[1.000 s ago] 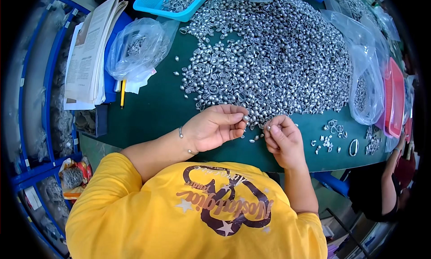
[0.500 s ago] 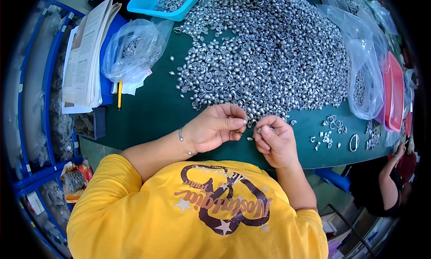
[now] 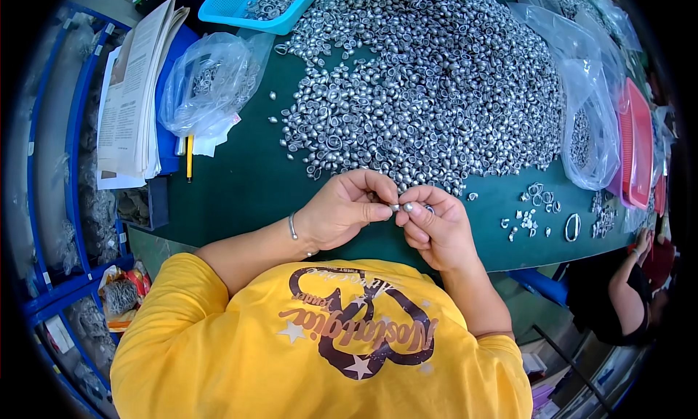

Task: The person sorts small metal rings and buckles on a green table by hand, picking them up and moving them into different piles or containers.

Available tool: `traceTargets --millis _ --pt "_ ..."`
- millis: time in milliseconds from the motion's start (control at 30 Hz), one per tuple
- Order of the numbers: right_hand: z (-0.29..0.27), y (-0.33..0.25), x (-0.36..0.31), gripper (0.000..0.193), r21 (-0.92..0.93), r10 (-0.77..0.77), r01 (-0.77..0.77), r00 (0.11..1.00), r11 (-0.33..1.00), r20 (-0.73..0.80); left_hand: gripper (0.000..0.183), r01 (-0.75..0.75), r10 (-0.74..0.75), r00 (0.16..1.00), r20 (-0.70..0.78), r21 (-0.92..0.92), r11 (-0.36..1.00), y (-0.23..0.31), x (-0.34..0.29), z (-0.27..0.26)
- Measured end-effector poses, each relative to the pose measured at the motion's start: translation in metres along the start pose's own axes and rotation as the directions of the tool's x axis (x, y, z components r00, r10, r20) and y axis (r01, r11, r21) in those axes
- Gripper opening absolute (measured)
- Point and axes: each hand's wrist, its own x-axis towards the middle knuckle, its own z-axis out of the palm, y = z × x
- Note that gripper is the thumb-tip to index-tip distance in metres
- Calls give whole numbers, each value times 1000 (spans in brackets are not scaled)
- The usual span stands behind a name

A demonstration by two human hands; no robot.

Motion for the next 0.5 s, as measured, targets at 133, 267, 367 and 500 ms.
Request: traceTargets --millis 133,267,367,500 --pt "-2 0 0 14 60 22 -23 1000 998 16 17 -2 3 1000 9 -16 1000 -2 0 -1" --pt "-2 0 1 13 85 34 -37 999 996 34 16 9 -10 1000 -1 -63 998 0 0 -2" --pt "-4 -1 0 13 181 47 -54 998 982 42 14 -2 2 1000 4 -109 994 22 15 -8" --pt "-9 -2 -2 13 254 -25 18 999 967 26 10 -290 288 957 -42 -225 930 93 57 -6"
